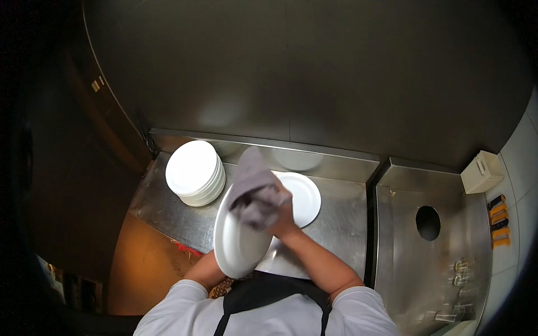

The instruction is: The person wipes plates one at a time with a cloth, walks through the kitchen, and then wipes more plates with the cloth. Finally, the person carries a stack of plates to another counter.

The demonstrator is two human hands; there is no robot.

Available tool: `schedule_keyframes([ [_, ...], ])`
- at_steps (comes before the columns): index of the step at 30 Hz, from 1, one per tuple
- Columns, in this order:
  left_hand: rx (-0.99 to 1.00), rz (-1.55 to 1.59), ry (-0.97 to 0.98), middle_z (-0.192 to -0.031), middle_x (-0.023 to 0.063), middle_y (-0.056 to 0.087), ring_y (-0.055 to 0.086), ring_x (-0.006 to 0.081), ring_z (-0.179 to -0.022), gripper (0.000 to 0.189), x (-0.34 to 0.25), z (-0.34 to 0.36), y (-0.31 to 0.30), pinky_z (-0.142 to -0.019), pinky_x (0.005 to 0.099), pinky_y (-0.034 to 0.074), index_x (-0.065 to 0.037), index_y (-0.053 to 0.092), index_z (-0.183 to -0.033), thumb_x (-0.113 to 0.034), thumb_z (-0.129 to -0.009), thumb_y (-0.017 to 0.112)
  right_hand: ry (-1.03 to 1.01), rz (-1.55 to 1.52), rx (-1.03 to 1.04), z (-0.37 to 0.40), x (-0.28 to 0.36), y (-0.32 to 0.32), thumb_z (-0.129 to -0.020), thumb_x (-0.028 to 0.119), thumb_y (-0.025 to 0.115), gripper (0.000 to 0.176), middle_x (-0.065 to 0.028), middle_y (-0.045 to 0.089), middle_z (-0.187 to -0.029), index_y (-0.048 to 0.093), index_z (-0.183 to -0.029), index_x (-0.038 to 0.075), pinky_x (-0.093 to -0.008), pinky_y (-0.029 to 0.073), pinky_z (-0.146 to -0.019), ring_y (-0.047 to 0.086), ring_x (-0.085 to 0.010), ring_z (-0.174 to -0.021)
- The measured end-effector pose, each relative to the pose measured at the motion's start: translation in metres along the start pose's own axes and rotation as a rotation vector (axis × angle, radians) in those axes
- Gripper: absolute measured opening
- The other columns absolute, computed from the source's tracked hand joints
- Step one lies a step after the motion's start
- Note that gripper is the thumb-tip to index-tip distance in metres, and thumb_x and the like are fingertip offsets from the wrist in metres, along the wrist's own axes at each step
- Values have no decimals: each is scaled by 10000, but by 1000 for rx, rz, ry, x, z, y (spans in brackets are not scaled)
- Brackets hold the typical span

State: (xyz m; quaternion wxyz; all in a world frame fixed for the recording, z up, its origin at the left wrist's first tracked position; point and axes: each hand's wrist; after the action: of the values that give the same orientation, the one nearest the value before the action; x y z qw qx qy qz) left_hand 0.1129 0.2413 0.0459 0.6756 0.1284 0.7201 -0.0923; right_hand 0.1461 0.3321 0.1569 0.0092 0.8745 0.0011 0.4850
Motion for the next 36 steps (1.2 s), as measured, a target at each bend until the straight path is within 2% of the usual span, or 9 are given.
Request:
schedule_keyframes([
  [3,-125,-71,65,-635,122,549,535,292,-600,562,-9,-10,6,-600,421,428,-29,531,-758,-497,-1034,387,-420,994,-3,42,-84,-13,-745,240,743,644,-179,598,-1257,536,-1316,24,-460,446,-982,567,-339,-1182],
  [8,-444,-386,259,-617,110,536,528,283,-583,550,-38,-53,-39,-581,418,423,-36,526,-751,-485,-1038,393,301,-14,30,122,-112,-10,-827,254,712,720,-133,511,-1352,380,-1433,52,-395,370,-1070,483,-280,-1271],
  [12,-403,-896,242,-649,177,601,599,371,-625,487,-69,-71,-79,-599,451,459,-15,580,-839,-468,-999,498,507,113,-285,98,-77,-29,-868,99,664,737,-125,557,-1255,256,-1479,39,-334,483,-952,574,-236,-1124],
  [14,-323,-1050,269,-697,184,634,641,376,-684,395,-99,-70,-87,-639,440,495,-5,586,-937,-398,-980,562,689,-141,-472,62,-52,-40,-832,-2,678,375,-66,644,-1075,550,-1184,14,-322,547,-793,631,-178,-956],
  [16,-227,-1023,363,-779,185,681,685,360,-757,349,-128,-68,-93,-696,417,536,6,581,-1088,-310,-950,636,606,-421,-528,48,-87,-55,-817,-4,685,272,-51,647,-1001,610,-1076,35,-319,553,-776,635,-170,-910],
  [20,60,226,324,-1204,178,631,651,254,-1010,668,-173,-39,-84,-906,371,522,28,312,-1440,-110,-902,683,428,-759,-630,27,-88,-61,-795,-26,694,207,-26,638,-920,646,-968,76,-307,552,-771,635,-166,-855],
  [22,-154,-109,416,-1210,168,620,627,223,-1049,603,-131,-13,-68,-932,348,499,33,352,-1411,-87,-911,666,398,-838,-658,18,-89,-54,-792,-28,694,230,-19,637,-929,645,-982,93,-313,547,-800,635,-169,-861],
  [28,-389,92,379,-1189,120,625,594,168,-1081,467,-89,16,-47,-940,306,472,32,460,-1332,-95,-927,654,404,-786,-501,25,-107,-49,-795,17,732,283,-38,653,-1014,643,-1055,87,-335,573,-819,657,-183,-898],
  [36,95,-524,287,-884,193,697,717,286,-810,288,-155,42,-112,-745,348,539,-12,588,-1179,-110,-915,648,310,287,118,-36,-30,-108,-737,33,821,669,-50,624,-1173,473,-1308,67,-315,544,-894,625,-170,-1020],
])
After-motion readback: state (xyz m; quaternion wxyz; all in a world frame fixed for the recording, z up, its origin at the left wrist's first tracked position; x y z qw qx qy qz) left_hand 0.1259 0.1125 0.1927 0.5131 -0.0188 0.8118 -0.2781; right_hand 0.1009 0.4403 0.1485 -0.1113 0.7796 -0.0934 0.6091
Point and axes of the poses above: each hand's wrist, its own z-axis away from the middle knuckle, its own y-axis out of the palm, x = y × z
